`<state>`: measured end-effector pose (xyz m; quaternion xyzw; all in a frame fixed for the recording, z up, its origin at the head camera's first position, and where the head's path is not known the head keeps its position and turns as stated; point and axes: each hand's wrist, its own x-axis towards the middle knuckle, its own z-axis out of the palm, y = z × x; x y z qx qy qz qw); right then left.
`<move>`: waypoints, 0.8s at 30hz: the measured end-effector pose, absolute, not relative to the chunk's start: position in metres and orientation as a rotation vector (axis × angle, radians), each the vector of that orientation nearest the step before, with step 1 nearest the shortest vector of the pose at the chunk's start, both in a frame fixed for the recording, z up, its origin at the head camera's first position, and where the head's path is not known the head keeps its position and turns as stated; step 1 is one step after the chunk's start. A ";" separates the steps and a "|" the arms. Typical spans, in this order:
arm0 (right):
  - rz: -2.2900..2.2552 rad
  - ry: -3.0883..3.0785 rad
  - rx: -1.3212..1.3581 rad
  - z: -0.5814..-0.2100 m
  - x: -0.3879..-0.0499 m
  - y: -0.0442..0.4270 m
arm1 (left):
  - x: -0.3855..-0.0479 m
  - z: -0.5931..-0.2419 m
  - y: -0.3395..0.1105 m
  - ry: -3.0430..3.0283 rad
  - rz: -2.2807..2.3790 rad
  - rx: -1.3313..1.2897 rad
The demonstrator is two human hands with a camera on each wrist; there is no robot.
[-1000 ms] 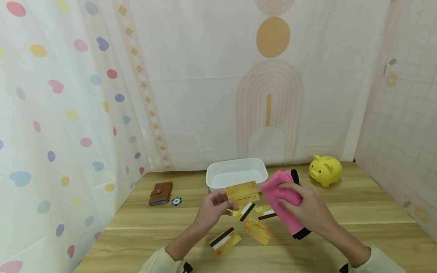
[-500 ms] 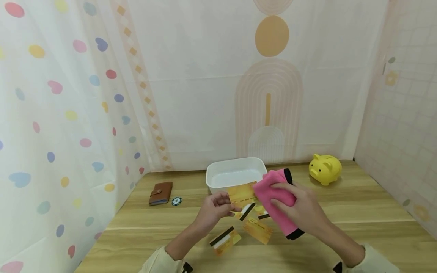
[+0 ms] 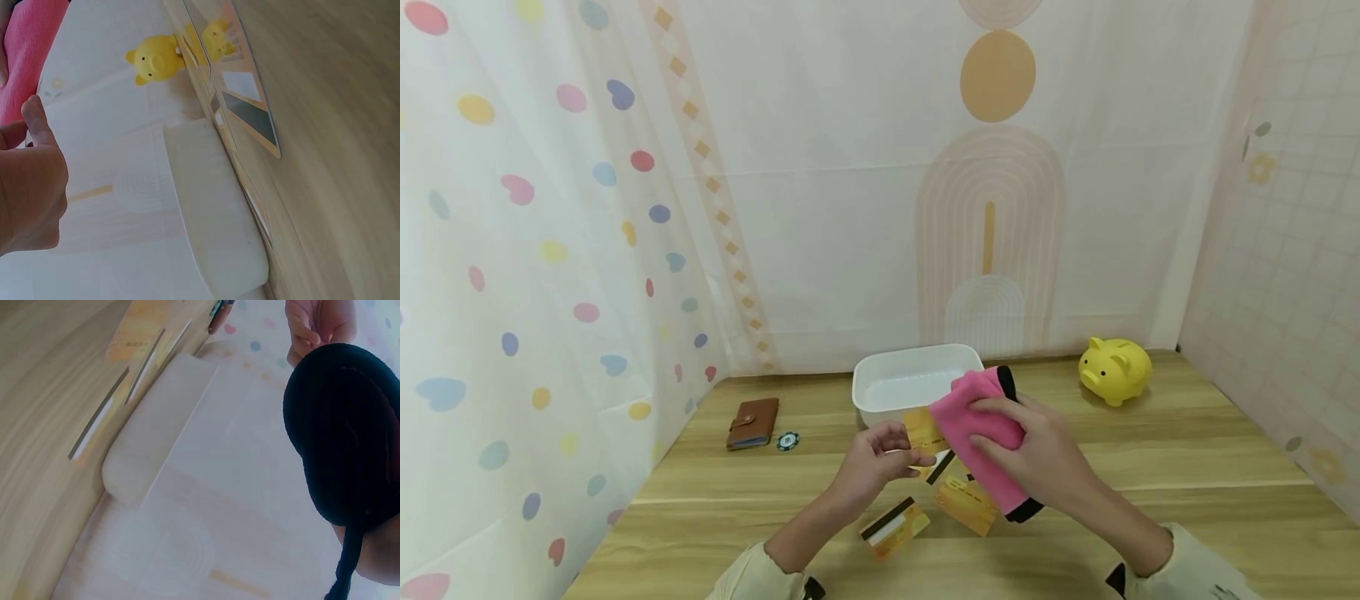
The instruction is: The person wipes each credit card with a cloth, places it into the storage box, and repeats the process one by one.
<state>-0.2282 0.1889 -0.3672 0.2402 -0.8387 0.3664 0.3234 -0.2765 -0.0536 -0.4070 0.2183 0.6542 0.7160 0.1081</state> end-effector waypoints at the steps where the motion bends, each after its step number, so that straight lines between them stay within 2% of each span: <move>1: 0.957 -2.199 0.636 -0.367 -0.229 0.188 | -0.276 -0.407 -0.054 1.930 2.103 0.648; 16: 0.981 -2.184 0.716 -0.365 -0.229 0.175 | -0.273 -0.404 -0.054 1.965 2.001 0.676; 24: 0.944 -2.161 0.766 -0.365 -0.230 0.171 | -0.275 -0.404 -0.054 1.930 1.985 0.780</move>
